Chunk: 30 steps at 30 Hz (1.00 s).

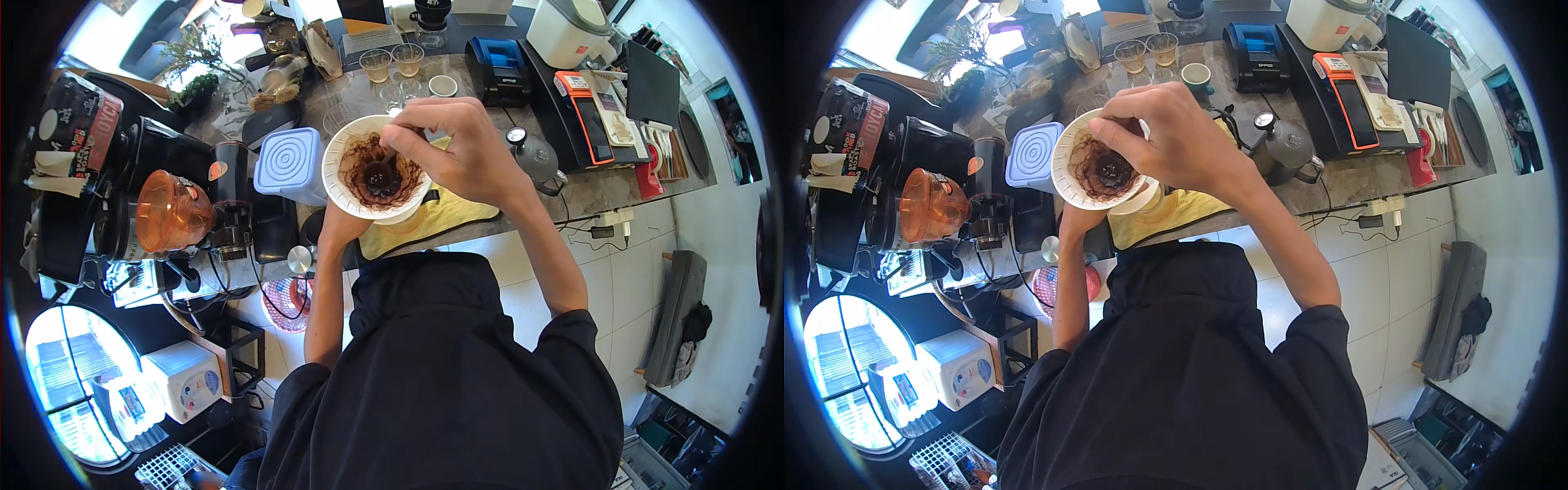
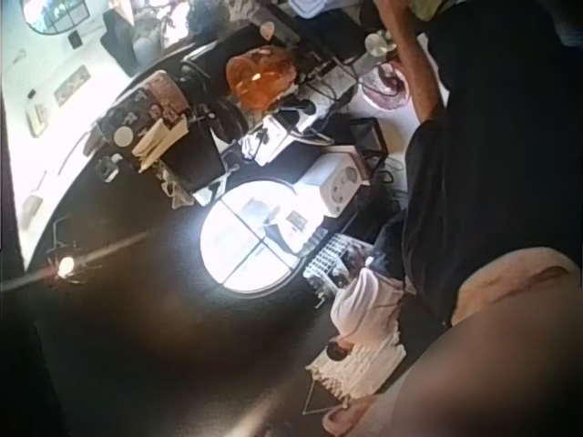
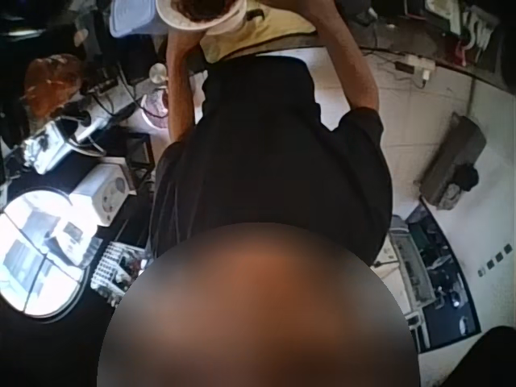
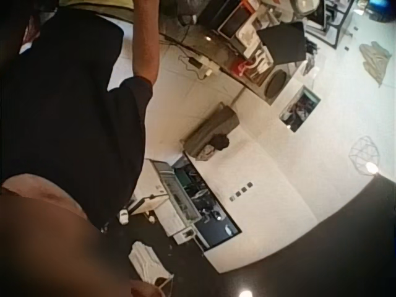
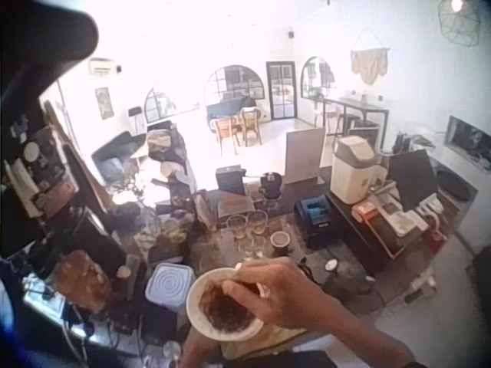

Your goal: Stirring a dark liquid mixture in a white cup using a spoon.

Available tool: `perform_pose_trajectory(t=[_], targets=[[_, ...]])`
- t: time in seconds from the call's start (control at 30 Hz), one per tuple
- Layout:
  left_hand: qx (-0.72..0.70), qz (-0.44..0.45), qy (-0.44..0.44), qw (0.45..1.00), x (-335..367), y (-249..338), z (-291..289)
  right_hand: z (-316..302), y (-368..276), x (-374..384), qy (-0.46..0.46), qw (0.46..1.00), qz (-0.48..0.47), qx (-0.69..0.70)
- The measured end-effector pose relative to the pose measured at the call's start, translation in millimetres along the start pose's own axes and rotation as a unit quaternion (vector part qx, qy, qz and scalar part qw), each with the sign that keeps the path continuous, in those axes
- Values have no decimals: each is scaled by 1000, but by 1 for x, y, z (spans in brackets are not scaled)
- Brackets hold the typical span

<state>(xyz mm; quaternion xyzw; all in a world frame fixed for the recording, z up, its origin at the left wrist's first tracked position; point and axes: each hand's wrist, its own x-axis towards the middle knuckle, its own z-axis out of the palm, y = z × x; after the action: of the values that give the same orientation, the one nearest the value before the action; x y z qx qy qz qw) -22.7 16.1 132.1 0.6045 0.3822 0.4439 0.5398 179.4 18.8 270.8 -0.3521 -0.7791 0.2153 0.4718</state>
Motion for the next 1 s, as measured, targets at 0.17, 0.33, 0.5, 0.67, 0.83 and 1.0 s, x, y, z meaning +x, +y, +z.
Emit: perform_pose_trajectory(t=[0.17, 0.33, 0.5, 0.67, 0.83, 1.0], targets=[[53, 11, 0, 999, -2, 1, -3, -3, 3, 0, -21, 998, -18, -53], [45, 9, -1, 999, -3, 5, -2, 1, 4, -1, -13, 1000, -7, 14], [26, 9, 9, 1000, -1, 6, 2, 4, 4, 0, 9, 1000, -10, -21], [46, 9, 1, 999, -2, 3, -2, -2, 2, 0, -18, 999, 14, -27], [71, 0, 7, 997, -1, 0, -2, 3, 7, -2, 1, 1000, 3, 2], [105, 21, 21, 994, -6, -1, -3, -4, 2, -7, 32, 991, 123, 50]])
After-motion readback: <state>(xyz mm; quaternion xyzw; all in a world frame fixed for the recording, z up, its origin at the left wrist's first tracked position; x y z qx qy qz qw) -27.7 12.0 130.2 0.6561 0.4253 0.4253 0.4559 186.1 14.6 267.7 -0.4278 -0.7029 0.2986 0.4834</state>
